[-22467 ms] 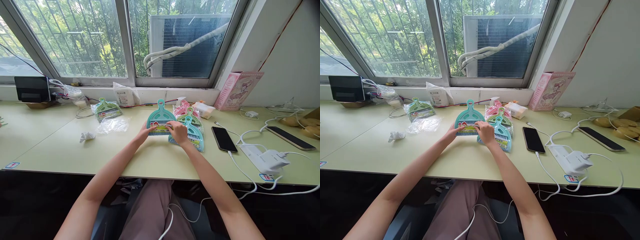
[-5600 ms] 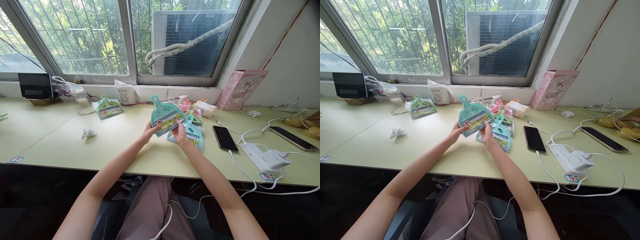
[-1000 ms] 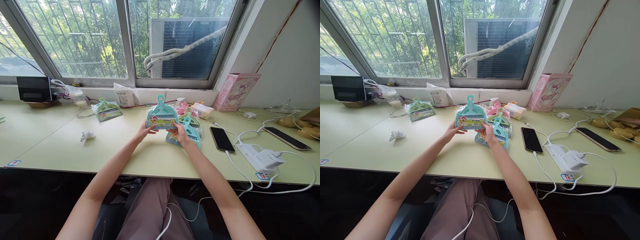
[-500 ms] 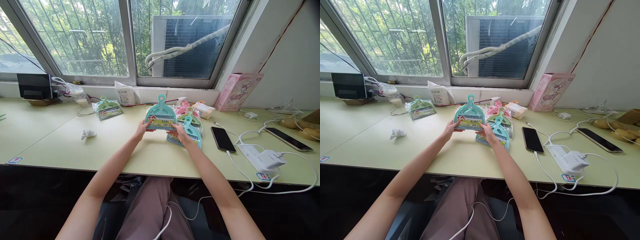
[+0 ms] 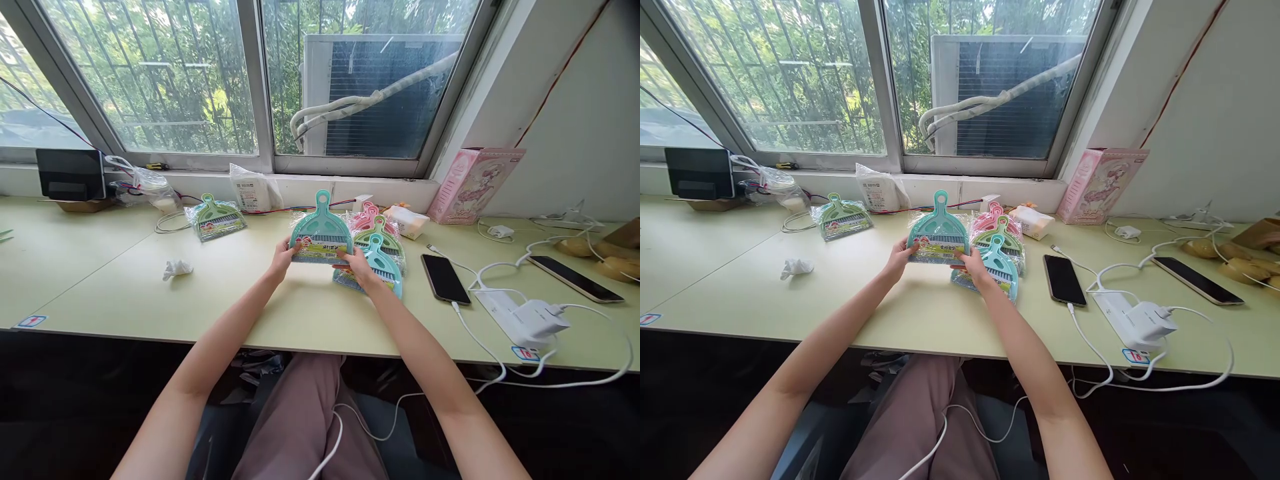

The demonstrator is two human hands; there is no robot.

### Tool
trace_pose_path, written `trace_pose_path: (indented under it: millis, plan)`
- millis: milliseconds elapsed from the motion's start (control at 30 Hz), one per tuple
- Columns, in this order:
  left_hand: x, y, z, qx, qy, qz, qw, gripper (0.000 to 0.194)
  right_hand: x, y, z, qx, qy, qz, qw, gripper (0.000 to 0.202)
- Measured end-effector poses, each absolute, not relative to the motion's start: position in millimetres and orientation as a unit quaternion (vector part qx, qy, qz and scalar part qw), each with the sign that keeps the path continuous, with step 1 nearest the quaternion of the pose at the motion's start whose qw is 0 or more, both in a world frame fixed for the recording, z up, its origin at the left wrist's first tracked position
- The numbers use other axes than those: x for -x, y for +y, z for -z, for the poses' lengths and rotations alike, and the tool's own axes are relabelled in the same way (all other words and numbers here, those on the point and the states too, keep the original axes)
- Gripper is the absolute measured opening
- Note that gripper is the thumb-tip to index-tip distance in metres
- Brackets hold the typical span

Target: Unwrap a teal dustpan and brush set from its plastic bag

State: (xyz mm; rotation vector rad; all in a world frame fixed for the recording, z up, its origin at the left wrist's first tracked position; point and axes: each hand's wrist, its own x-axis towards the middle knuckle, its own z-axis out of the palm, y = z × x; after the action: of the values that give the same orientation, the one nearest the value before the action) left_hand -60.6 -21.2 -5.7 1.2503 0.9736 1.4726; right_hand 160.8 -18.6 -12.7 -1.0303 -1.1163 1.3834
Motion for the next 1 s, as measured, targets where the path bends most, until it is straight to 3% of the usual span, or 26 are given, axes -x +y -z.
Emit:
trace_pose_path:
  millis: [767, 1000]
  plan:
    - [71.4, -7.8, 15.5, -0.458, 0.428, -0.611, 0.483, 0.059, -160.3, -19.1, 9.3, 0.428, -0.402, -0.627, 0.513, 0.049]
    - [101.2, 22.2, 28.9, -0.375, 0.577, -0.598, 0.411, 0.041, -161.1, -22.2, -1.0, 0.395, -0.407, -0.557, 0.607, 0.03]
